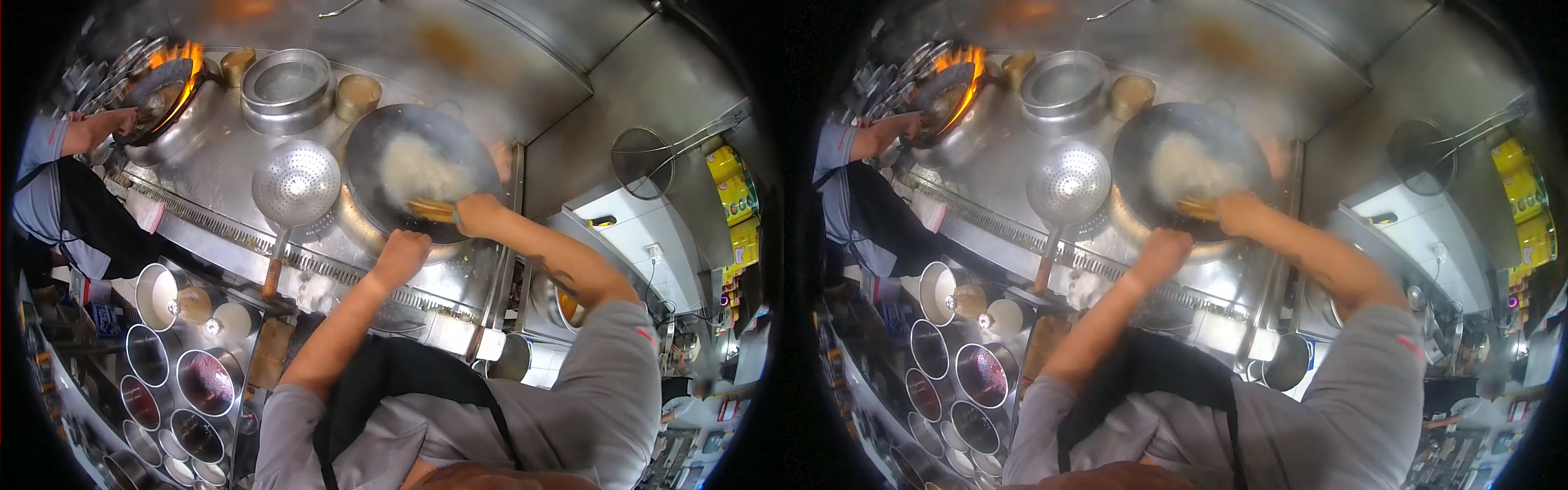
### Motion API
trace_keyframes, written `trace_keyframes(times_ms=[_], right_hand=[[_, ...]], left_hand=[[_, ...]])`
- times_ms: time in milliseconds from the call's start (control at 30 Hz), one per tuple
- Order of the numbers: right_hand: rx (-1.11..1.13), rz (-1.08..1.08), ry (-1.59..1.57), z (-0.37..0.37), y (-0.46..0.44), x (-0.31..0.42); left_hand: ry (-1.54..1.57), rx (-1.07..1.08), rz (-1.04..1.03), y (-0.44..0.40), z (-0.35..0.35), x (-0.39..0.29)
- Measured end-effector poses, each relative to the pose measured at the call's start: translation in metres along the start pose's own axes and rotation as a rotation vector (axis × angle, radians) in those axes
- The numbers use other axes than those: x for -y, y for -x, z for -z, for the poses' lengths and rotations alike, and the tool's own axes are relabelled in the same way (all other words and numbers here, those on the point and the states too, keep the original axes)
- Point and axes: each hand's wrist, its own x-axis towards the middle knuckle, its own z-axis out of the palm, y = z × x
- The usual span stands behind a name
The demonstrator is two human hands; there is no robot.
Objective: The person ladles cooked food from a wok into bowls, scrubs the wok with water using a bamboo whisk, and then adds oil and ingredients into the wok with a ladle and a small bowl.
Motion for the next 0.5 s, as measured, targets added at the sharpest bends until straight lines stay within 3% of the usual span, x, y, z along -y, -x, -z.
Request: trace_keyframes(times_ms=[133,333,467,500], right_hand=[[-0.057,-0.142,0.019,-0.021,-0.019,-0.040],[-0.148,-0.134,-0.040,-0.035,0.018,-0.019],[0.020,-0.357,-0.091,-0.041,-0.039,-0.053],[-0.028,-0.344,-0.095,-0.054,-0.029,-0.049]], left_hand=[[0.010,-0.009,-0.001,-0.004,0.000,-0.001],[-0.055,-0.015,0.007,-0.003,-0.009,-0.001],[0.004,0.001,0.027,-0.003,-0.011,0.000],[-0.004,0.004,0.043,0.001,-0.014,-0.004]])
